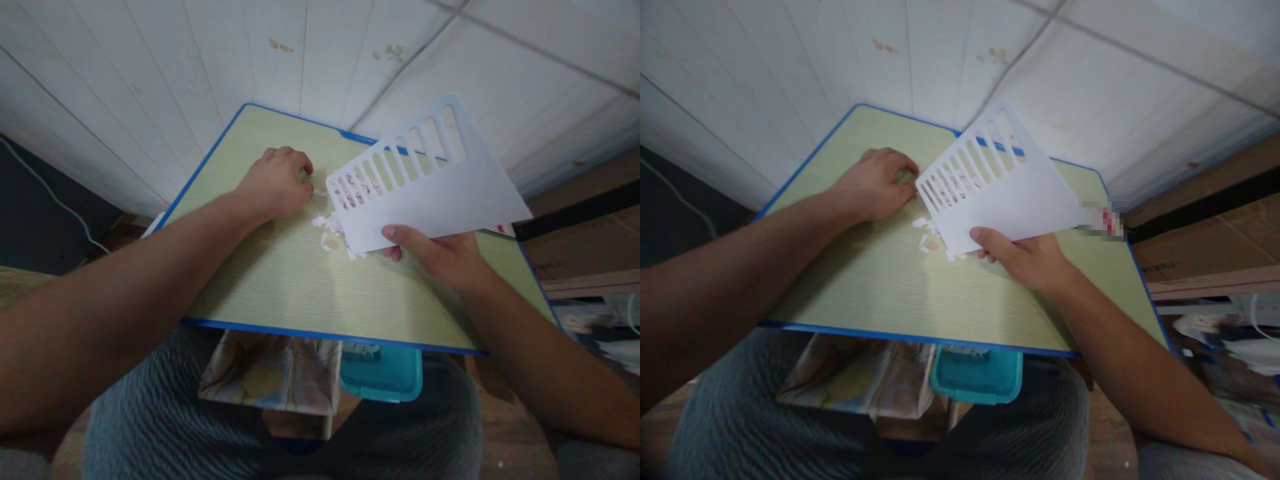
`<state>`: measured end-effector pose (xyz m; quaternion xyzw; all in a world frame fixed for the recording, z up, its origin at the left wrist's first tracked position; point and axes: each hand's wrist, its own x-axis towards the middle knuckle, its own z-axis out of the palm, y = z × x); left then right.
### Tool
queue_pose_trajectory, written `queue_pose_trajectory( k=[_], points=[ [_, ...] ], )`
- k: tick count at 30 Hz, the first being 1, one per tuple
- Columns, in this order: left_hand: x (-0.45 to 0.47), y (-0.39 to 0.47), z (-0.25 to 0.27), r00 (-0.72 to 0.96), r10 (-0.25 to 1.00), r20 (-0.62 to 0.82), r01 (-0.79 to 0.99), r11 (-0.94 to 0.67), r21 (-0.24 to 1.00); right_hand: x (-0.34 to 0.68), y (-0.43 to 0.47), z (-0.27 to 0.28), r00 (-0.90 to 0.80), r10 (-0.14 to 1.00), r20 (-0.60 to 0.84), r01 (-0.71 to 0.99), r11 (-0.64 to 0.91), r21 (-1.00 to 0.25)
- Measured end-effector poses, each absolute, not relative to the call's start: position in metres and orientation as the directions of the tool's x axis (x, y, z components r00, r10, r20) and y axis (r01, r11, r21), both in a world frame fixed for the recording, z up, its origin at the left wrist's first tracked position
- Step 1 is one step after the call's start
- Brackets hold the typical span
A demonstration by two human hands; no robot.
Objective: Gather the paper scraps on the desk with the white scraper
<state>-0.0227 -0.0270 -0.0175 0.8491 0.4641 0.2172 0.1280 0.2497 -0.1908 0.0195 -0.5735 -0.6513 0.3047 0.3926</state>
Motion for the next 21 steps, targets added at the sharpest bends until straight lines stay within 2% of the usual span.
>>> queue_pose_trajectory(
  k=[5, 16, 21],
  points=[
    [-0.022, -0.030, -0.016, 0.461, 0.858, 0.227, 0.742, -0.513, 0.431, 0.253, -0.188, 0.027, -0.022, 0.980, 0.200, 0.494, 0.185, -0.850],
    [-0.019, -0.034, -0.010, 0.452, 0.869, 0.204, 0.778, -0.495, 0.386, 0.249, -0.195, 0.023, -0.058, 0.987, 0.150, 0.509, 0.159, -0.846],
    [-0.018, -0.037, -0.007, 0.452, 0.873, 0.183, 0.782, -0.486, 0.390, 0.244, -0.200, 0.024, -0.152, 0.978, 0.140, 0.520, 0.199, -0.831]
  ],
)
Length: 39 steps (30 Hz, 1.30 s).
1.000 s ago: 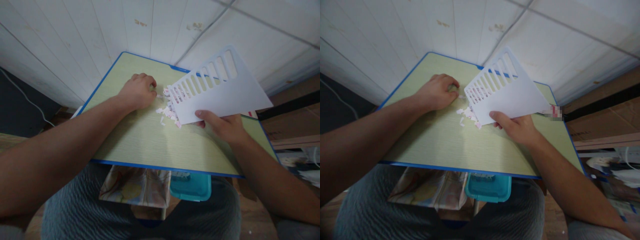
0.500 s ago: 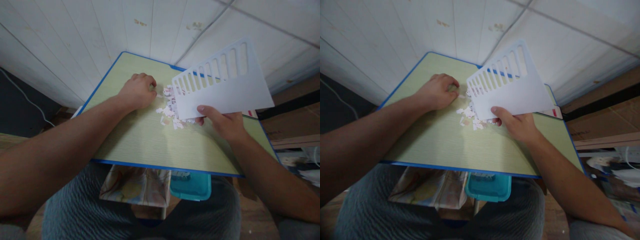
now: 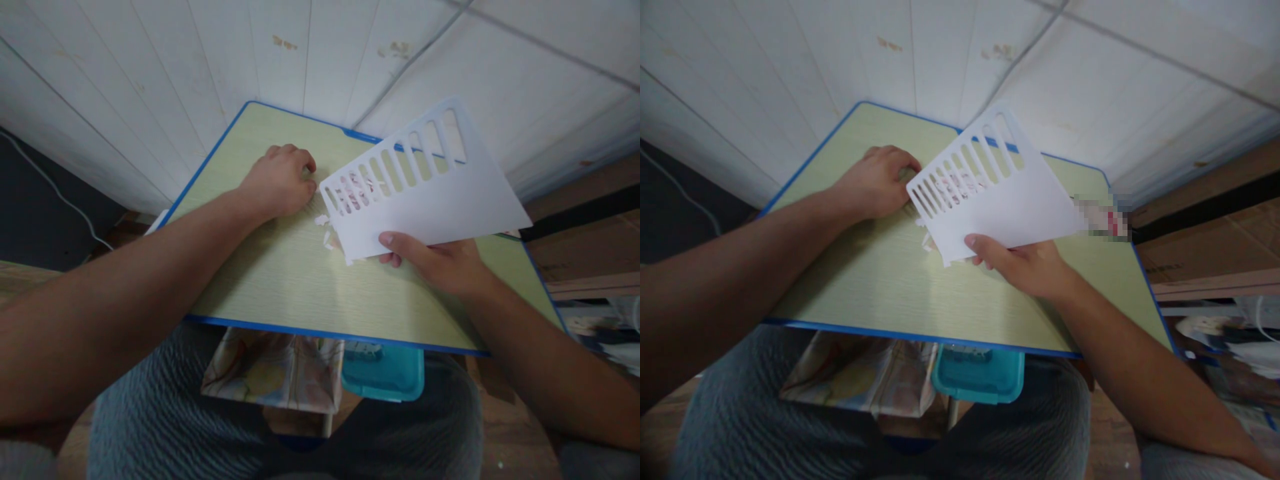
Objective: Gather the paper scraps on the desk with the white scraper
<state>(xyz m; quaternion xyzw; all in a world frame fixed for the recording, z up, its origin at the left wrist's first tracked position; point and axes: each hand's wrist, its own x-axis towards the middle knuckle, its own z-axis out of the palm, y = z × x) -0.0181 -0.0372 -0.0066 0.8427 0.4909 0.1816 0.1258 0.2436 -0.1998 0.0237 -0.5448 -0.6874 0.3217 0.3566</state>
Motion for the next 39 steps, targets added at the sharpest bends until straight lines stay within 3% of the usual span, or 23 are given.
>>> queue_pose_trajectory(
  k=[8, 12, 19, 26, 33, 39],
  points=[
    [-0.020, -0.036, -0.002, 0.462, 0.876, 0.139, 0.787, -0.477, 0.391, 0.231, -0.215, 0.026, -0.401, 0.897, 0.186, 0.470, 0.376, -0.798],
    [-0.023, -0.031, -0.006, 0.491, 0.858, 0.149, 0.763, -0.506, 0.402, 0.229, -0.216, 0.027, -0.444, 0.874, 0.197, 0.443, 0.406, -0.799],
    [-0.021, -0.034, -0.006, 0.476, 0.872, 0.116, 0.783, -0.480, 0.394, 0.235, -0.211, 0.030, -0.325, 0.939, 0.110, 0.408, 0.244, -0.880],
    [-0.017, -0.038, -0.005, 0.455, 0.879, 0.141, 0.794, -0.472, 0.383, 0.251, -0.204, 0.030, -0.096, 0.982, 0.164, 0.369, 0.188, -0.910],
    [-0.015, -0.040, -0.003, 0.432, 0.890, 0.145, 0.818, -0.455, 0.351, 0.247, -0.205, 0.034, -0.210, 0.971, 0.116, 0.442, 0.200, -0.875],
    [-0.015, -0.040, -0.003, 0.423, 0.893, 0.151, 0.821, -0.449, 0.353, 0.249, -0.201, 0.034, -0.123, 0.988, 0.097, 0.441, 0.142, -0.886]
  ],
)
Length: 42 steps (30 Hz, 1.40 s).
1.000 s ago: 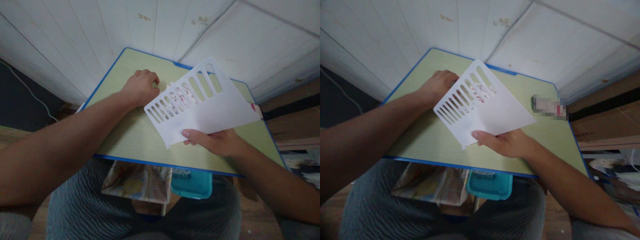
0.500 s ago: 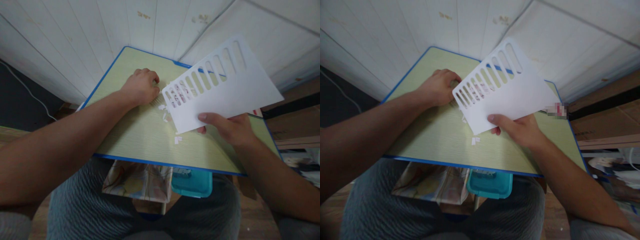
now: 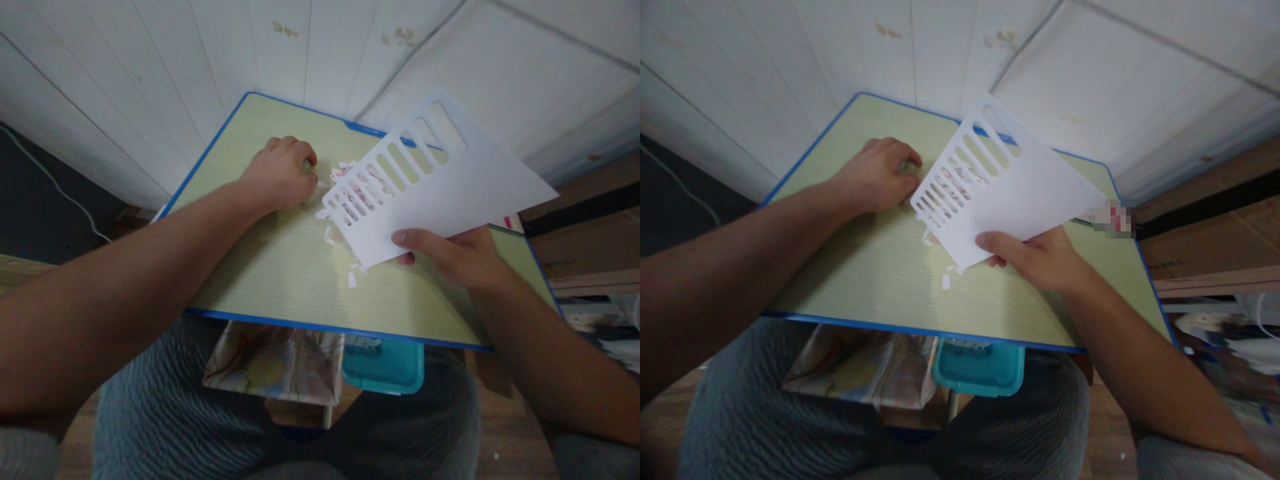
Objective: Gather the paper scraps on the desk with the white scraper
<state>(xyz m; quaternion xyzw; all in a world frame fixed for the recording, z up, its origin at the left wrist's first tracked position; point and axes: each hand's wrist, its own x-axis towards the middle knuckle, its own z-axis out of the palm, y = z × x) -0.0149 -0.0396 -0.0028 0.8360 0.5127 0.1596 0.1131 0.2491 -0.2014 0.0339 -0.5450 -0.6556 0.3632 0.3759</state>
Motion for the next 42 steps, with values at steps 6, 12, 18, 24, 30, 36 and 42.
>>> queue_pose_trajectory(
  k=[6, 12, 18, 24, 30, 36, 42],
  points=[
    [-0.017, -0.036, -0.006, 0.430, 0.888, 0.164, 0.795, -0.459, 0.398, 0.252, -0.198, 0.032, -0.013, 0.995, 0.099, 0.440, 0.095, -0.893],
    [-0.016, -0.038, -0.005, 0.428, 0.889, 0.161, 0.817, -0.457, 0.353, 0.252, -0.199, 0.034, -0.068, 0.996, 0.063, 0.444, 0.087, -0.892],
    [-0.019, -0.035, -0.008, 0.453, 0.872, 0.185, 0.773, -0.488, 0.407, 0.254, -0.199, 0.034, -0.078, 0.991, 0.107, 0.453, 0.131, -0.882],
    [-0.019, -0.034, -0.008, 0.449, 0.877, 0.168, 0.781, -0.477, 0.403, 0.252, -0.198, 0.036, -0.059, 0.997, 0.058, 0.435, 0.078, -0.897],
    [-0.022, -0.028, -0.015, 0.474, 0.859, 0.194, 0.737, -0.508, 0.446, 0.256, -0.191, 0.034, 0.115, 0.974, 0.193, 0.384, 0.136, -0.913],
    [-0.024, -0.024, -0.021, 0.471, 0.853, 0.225, 0.730, -0.521, 0.442, 0.254, -0.194, 0.035, 0.052, 0.989, 0.139, 0.431, 0.103, -0.896],
    [-0.024, -0.023, -0.021, 0.467, 0.850, 0.242, 0.725, -0.525, 0.446, 0.253, -0.194, 0.033, 0.040, 0.991, 0.131, 0.419, 0.103, -0.902]
  ],
)
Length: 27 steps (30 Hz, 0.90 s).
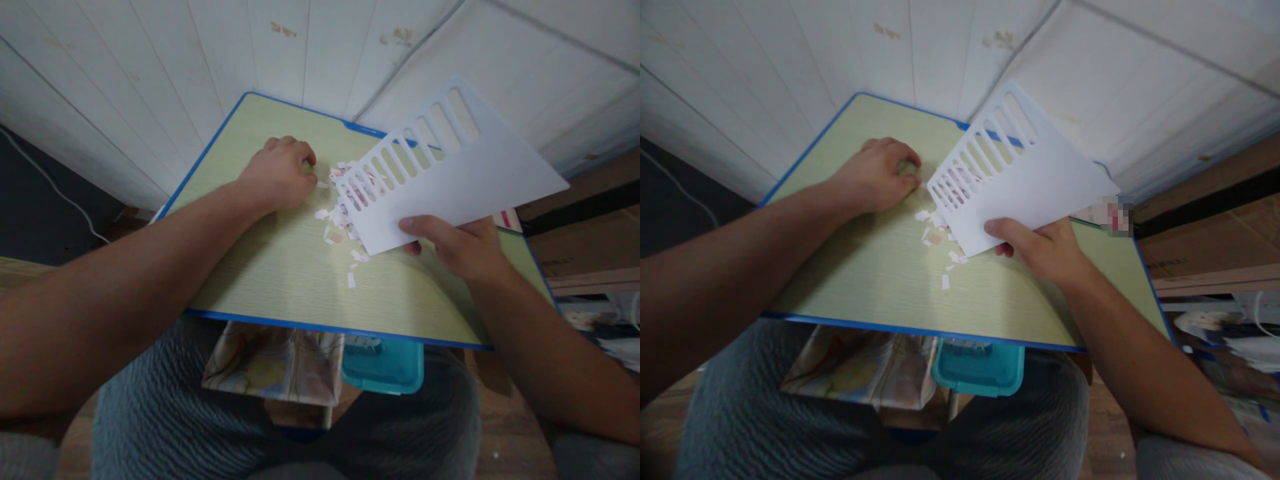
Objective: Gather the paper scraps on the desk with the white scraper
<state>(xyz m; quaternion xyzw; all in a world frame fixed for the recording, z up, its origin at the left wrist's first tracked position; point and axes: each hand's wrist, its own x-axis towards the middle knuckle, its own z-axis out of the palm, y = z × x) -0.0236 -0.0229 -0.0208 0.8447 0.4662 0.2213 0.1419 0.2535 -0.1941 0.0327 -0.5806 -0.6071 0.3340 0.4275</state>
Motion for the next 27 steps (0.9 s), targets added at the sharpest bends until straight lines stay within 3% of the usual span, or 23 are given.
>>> queue_pose_trajectory(
  k=[11, 16, 24, 27],
  points=[
    [-0.023, -0.026, -0.019, 0.468, 0.855, 0.226, 0.729, -0.517, 0.448, 0.259, -0.188, 0.037, 0.059, 0.987, 0.151, 0.476, 0.105, -0.873],
    [-0.023, -0.027, -0.018, 0.483, 0.849, 0.212, 0.728, -0.525, 0.441, 0.258, -0.188, 0.034, 0.070, 0.986, 0.154, 0.418, 0.111, -0.901],
    [-0.018, -0.037, -0.006, 0.439, 0.884, 0.162, 0.786, -0.465, 0.408, 0.251, -0.195, 0.034, -0.144, 0.989, 0.046, 0.379, 0.098, -0.920],
    [-0.017, -0.038, -0.005, 0.445, 0.884, 0.143, 0.785, -0.462, 0.412, 0.252, -0.195, 0.032, -0.092, 0.992, 0.088, 0.351, 0.115, -0.929]
  ],
)
